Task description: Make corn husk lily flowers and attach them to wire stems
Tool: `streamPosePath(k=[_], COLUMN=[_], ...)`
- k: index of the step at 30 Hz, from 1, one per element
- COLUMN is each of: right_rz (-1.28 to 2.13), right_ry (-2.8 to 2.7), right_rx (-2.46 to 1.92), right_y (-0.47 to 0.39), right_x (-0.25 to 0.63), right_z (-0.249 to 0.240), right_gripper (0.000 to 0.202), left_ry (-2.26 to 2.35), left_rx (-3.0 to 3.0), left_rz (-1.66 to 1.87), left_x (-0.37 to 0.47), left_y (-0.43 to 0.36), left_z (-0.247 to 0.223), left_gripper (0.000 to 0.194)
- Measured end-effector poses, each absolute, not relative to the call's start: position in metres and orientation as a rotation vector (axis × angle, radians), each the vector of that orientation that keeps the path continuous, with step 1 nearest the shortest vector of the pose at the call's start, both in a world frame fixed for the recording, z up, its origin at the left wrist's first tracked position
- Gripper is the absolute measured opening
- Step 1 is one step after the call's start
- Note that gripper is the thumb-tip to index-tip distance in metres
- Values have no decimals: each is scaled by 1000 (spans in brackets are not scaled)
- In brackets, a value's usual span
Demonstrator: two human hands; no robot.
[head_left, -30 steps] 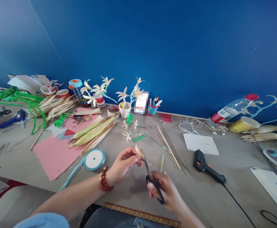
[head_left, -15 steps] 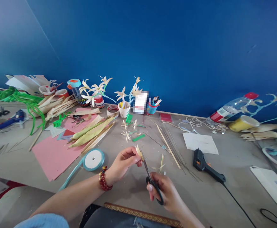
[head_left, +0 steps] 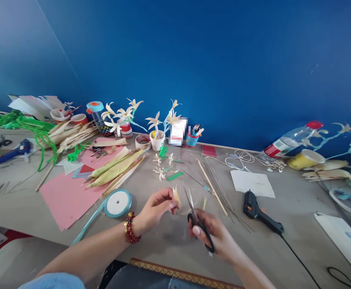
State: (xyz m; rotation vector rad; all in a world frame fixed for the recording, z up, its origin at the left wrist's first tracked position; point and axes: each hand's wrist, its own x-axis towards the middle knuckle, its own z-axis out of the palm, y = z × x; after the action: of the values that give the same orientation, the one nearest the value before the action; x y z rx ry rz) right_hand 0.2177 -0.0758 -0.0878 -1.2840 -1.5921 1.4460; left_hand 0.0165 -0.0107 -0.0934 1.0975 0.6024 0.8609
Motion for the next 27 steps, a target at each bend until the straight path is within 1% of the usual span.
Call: streamPosePath(k=[5, 9, 12, 18, 27], right_rz=[1555, 1561, 1547, 1584, 1618], right_ry=[-1694, -1708, -1687, -1615, -1545], right_rx=[-1269, -1255, -1253, -1264, -1263], right_y=[-55, -53, -55, -56, -59], right_x=[210, 207, 207, 206, 205], right_z=[-77, -85, -92, -96, -97], right_gripper=[59, 60, 59, 61, 60], left_ry=[646, 673, 655, 641, 653], left_rx=[1242, 1277, 1329, 1294, 1304], left_rz=[894, 953, 935, 868, 863], left_x=[14, 13, 13, 14, 13], left_y=[-9, -5, -4, -6, -6], left_z=[-93, -92, -93, -97, -95], left_gripper=[26, 27, 29, 25, 23])
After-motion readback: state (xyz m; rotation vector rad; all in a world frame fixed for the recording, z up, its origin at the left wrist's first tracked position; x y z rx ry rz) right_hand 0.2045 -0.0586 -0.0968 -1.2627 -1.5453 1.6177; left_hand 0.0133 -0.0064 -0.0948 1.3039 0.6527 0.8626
